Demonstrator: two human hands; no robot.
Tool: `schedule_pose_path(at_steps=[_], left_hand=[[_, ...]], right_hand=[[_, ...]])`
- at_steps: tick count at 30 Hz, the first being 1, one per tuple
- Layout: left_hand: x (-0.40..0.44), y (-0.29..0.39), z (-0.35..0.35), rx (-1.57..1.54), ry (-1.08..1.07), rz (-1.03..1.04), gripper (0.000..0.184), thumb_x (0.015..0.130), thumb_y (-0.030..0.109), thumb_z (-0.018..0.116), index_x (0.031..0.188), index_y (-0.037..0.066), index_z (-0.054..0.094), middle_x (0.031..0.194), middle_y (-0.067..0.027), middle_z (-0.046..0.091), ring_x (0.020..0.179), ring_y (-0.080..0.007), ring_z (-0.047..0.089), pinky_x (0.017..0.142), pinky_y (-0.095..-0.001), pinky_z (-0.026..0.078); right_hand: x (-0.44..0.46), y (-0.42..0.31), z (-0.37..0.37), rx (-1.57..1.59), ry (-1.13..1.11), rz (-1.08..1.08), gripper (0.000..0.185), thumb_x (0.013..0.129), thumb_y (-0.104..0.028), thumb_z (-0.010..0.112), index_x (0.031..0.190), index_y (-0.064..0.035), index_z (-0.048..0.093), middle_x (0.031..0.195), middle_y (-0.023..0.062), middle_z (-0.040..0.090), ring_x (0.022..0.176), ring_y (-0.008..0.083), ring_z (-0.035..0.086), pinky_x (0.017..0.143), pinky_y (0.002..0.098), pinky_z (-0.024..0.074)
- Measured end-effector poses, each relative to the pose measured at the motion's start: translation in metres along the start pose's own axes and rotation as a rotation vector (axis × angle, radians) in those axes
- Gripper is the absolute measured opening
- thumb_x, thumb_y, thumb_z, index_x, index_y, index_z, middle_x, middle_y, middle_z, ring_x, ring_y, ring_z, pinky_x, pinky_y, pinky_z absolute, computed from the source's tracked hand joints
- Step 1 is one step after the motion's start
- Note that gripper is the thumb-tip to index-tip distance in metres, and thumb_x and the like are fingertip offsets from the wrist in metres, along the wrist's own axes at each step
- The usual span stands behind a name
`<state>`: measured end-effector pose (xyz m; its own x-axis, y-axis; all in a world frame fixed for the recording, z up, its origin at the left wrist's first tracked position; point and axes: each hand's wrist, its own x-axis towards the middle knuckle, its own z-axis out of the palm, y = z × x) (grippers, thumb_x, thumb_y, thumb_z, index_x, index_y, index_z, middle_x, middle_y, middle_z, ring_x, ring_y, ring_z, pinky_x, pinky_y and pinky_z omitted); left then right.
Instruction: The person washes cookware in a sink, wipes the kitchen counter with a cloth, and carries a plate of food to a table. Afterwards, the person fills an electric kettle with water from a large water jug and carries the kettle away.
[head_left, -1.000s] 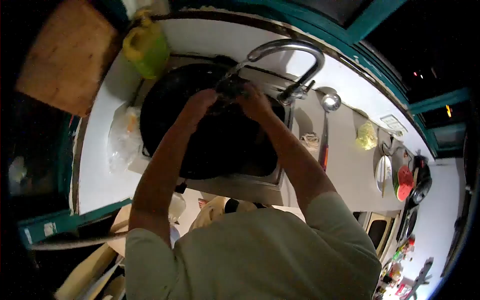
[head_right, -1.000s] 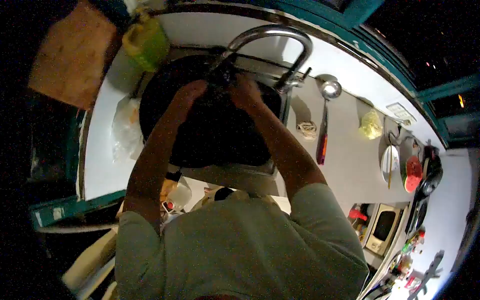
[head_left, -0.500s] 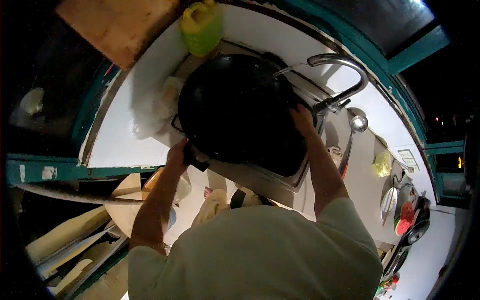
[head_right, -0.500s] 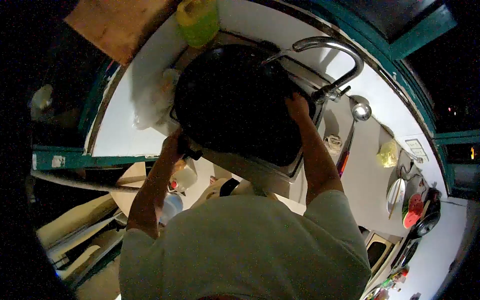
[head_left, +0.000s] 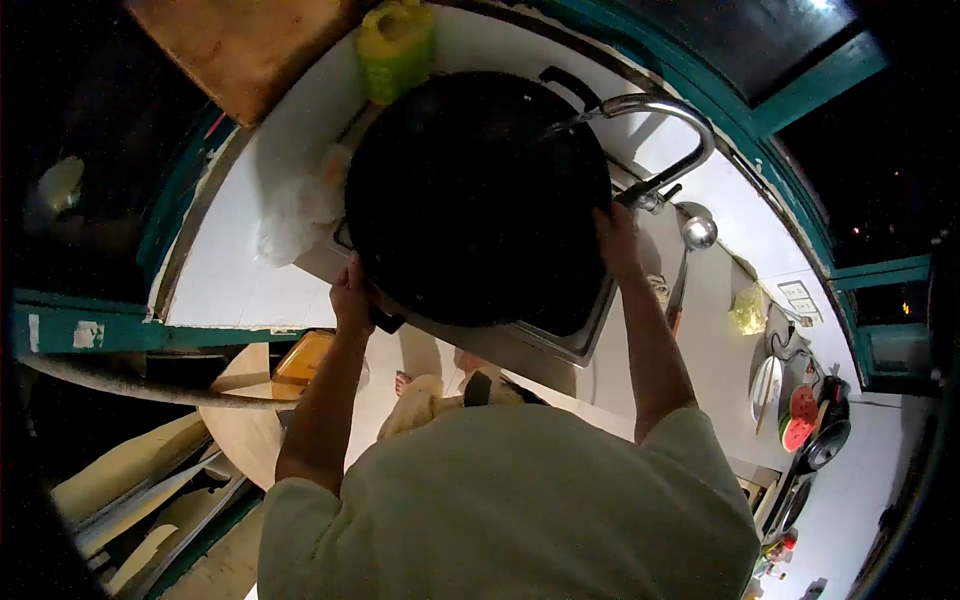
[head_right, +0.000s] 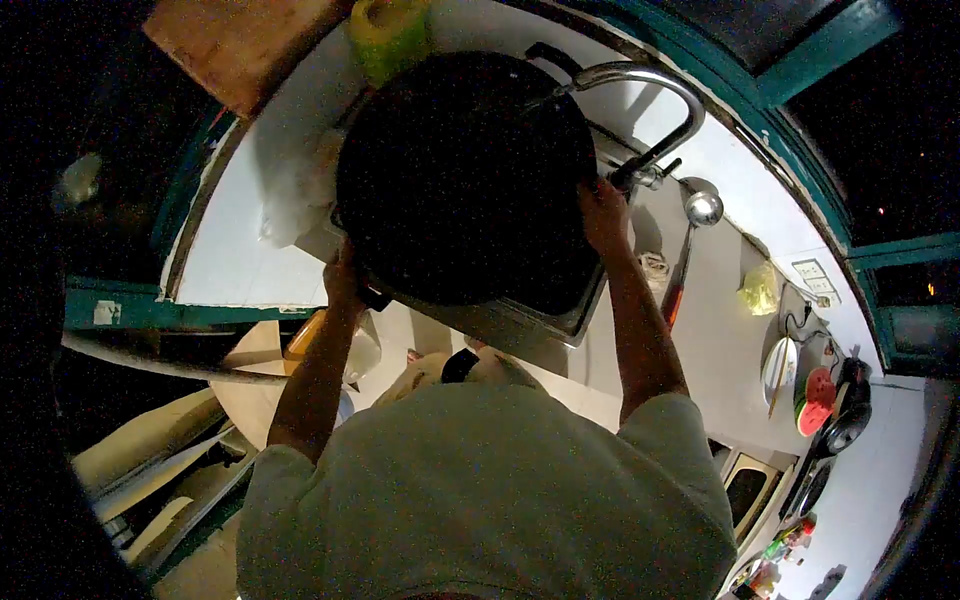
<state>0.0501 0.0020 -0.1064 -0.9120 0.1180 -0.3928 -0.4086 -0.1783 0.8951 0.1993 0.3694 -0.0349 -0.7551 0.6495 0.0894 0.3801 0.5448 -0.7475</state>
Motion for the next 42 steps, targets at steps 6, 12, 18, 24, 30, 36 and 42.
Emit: schedule_pose_path(at_steps=[6, 12, 18, 24, 30, 36, 42], left_hand=[[0.006, 0.059, 0.014, 0.262, -0.074, 0.187, 0.032, 0.085, 0.036, 0.053, 0.071, 0.007, 0.053, 0.049, 0.0013, 0.044, 0.037, -0.0076, 0.038, 0.035, -0.0222, 0.03], [0.003, 0.102, 0.017, 0.389, -0.077, 0.09, 0.035, 0.081, 0.038, 0.059, 0.07, 0.006, 0.054, 0.048, -0.0008, 0.044, 0.037, -0.0087, 0.039, 0.035, -0.0233, 0.031], [0.008, 0.081, -0.01, 0.325, -0.081, -0.014, 0.036, 0.08, 0.038, 0.06, 0.067, 0.005, 0.053, 0.047, -0.0013, 0.043, 0.036, -0.0111, 0.037, 0.035, -0.0246, 0.029], [0.007, 0.05, -0.025, 0.221, -0.109, -0.136, 0.033, 0.08, 0.037, 0.061, 0.067, 0.008, 0.052, 0.047, -0.0008, 0.042, 0.036, -0.0111, 0.037, 0.035, -0.0256, 0.029], [0.015, 0.026, -0.013, 0.178, -0.16, 0.076, 0.031, 0.08, 0.036, 0.062, 0.068, 0.01, 0.051, 0.049, 0.0008, 0.042, 0.038, -0.0088, 0.037, 0.035, -0.0233, 0.03], [0.014, 0.073, 0.001, 0.252, -0.094, 0.155, 0.025, 0.08, 0.029, 0.063, 0.073, 0.008, 0.052, 0.051, 0.0012, 0.043, 0.039, -0.0061, 0.037, 0.034, -0.0214, 0.029], [-0.02, 0.154, 0.031, 0.391, -0.089, 0.344, 0.02, 0.08, 0.017, 0.063, 0.088, 0.009, 0.046, 0.051, 0.0021, 0.043, 0.038, -0.0045, 0.034, 0.034, -0.0212, 0.026]], right_hand=[[-0.024, 0.015, 0.02, 0.357, 0.117, 0.008, 0.029, 0.083, -0.024, 0.051, 0.098, 0.0005, 0.055, 0.081, 0.0102, 0.06, 0.074, 0.0182, 0.053, 0.067, 0.0322, 0.0412], [-0.022, 0.067, 0.05, 0.462, -0.021, 0.357, 0.045, 0.084, -0.022, 0.056, 0.119, 0.0044, 0.045, 0.122, 0.0174, 0.046, 0.108, 0.0257, 0.046, 0.087, 0.0326, 0.037], [-0.023, 0.048, 0.04, 0.265, -0.073, 0.234, 0.033, 0.081, -0.024, 0.055, 0.098, 0.0044, 0.051, 0.094, 0.0119, 0.052, 0.087, 0.0223, 0.049, 0.075, 0.0329, 0.0401], [-0.03, 0.004, 0.012, 0.207, 0.023, 0.204, 0.023, 0.075, -0.024, 0.053, 0.077, -0.0005, 0.054, 0.063, 0.0068, 0.051, 0.063, 0.0143, 0.047, 0.059, 0.0328, 0.0392], [-0.036, 0.018, 0.01, 0.204, 0.057, 0.01, 0.026, 0.08, -0.026, 0.052, 0.088, -0.0013, 0.054, 0.077, 0.0062, 0.056, 0.072, 0.0134, 0.049, 0.064, 0.0315, 0.04], [-0.03, 0.065, 0.056, 0.502, 0.062, 0.169, 0.02, 0.084, -0.022, 0.053, 0.089, -0.0029, 0.052, 0.08, 0.0037, 0.053, 0.074, 0.0124, 0.045, 0.067, 0.0286, 0.0389], [-0.029, 0.065, 0.094, 0.137, -0.067, 0.166, 0.029, 0.079, -0.023, 0.059, 0.1, -0.0047, 0.053, 0.09, 0.0111, 0.056, 0.079, 0.0221, 0.052, 0.074, 0.0319, 0.0408]])
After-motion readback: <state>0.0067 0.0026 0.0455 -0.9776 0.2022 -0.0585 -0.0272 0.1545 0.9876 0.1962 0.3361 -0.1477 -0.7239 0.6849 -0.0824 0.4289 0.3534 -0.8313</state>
